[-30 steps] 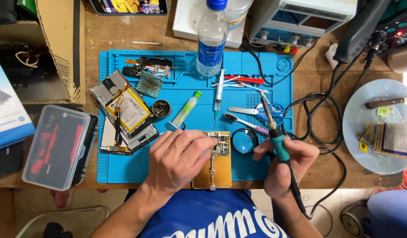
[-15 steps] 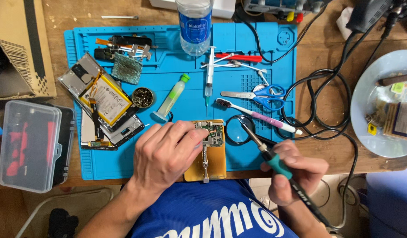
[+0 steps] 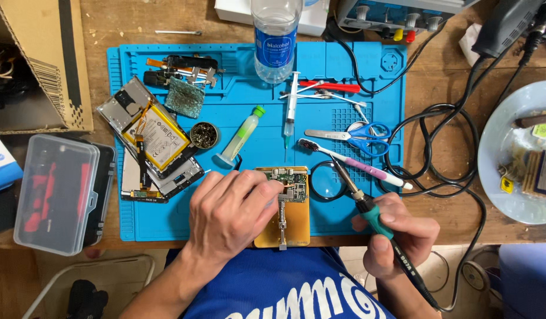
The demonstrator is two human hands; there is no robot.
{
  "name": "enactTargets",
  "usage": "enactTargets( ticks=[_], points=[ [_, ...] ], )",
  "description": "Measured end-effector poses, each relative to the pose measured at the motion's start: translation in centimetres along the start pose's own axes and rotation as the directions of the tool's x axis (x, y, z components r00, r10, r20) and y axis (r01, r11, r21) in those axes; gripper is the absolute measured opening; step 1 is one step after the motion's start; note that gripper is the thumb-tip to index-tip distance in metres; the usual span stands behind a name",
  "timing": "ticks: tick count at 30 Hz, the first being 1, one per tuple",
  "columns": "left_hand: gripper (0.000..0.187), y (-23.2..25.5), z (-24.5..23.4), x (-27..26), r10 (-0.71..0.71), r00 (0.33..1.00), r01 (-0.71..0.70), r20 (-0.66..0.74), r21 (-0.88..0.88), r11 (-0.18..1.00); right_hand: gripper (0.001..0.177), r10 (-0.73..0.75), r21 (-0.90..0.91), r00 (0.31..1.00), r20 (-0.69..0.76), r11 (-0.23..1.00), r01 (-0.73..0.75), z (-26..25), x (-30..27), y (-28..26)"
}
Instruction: The person uses a soldering iron and solder wire to work on a small circuit board clamped to a workbench. They apply solder to specific points on the board, occasionally pausing to adjust the solder wire or the board's position.
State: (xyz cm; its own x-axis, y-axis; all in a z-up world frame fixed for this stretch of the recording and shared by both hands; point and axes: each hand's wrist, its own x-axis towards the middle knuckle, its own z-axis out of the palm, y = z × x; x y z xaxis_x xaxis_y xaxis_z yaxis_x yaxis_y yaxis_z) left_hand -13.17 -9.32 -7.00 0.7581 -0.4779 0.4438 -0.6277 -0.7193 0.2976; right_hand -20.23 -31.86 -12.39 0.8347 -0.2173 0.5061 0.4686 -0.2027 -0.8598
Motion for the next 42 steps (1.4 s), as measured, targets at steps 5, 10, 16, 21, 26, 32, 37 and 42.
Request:
enactTargets(
  ticks=[5,10,16,21,26,32,37,42],
  points=[
    [0.013,0.0,0.1,-0.1,0.017,1.000,-0.017,-0.002,0.018,1.000,0.022,-0.009,-0.017,1.000,-0.003,1.000,0.009,0.1,-0.1,0.2],
    [0.014,-0.2,0.2,-0.1,0.016,1.000,-0.016,-0.015,0.010,1.000,0.021,-0.015,-0.020,1.000,0.024,1.000,0.015,0.2,0.3,0.1],
    [0.013,-0.3,0.2,0.0,0.021,1.000,-0.022,-0.010,-0.011,1.000,0.023,-0.010,-0.019,1.000,-0.016,1.000,0.010,0.2,0.0,0.3],
    [0.015,-0.3,0.2,-0.1,0.027,0.999,-0.027,-0.020,-0.012,1.000,0.022,-0.032,-0.014,0.999,-0.013,0.999,0.031,-0.2,-0.1,0.5],
    [0.014,-0.2,0.1,0.2,0.025,0.999,-0.025,-0.047,-0.003,1.000,0.030,0.018,-0.057,1.000,0.006,0.998,-0.017,-0.3,-0.1,0.2],
    [0.017,-0.3,0.2,0.1,0.027,0.995,-0.030,-0.099,-0.030,0.999,0.026,0.028,-0.067,1.000,-0.014,0.997,-0.028,-0.1,-0.1,0.1],
    [0.014,-0.3,-0.6,0.6,0.028,0.998,-0.029,-0.052,-0.013,1.000,0.026,0.027,-0.061,1.000,0.012,0.998,-0.026,-0.1,0.4,0.1],
    [0.011,-0.3,-0.7,0.4,0.023,0.998,-0.020,0.051,-0.042,0.999,0.026,0.034,-0.056,0.998,0.048,0.998,-0.031,-0.4,0.6,-0.3]
  ],
)
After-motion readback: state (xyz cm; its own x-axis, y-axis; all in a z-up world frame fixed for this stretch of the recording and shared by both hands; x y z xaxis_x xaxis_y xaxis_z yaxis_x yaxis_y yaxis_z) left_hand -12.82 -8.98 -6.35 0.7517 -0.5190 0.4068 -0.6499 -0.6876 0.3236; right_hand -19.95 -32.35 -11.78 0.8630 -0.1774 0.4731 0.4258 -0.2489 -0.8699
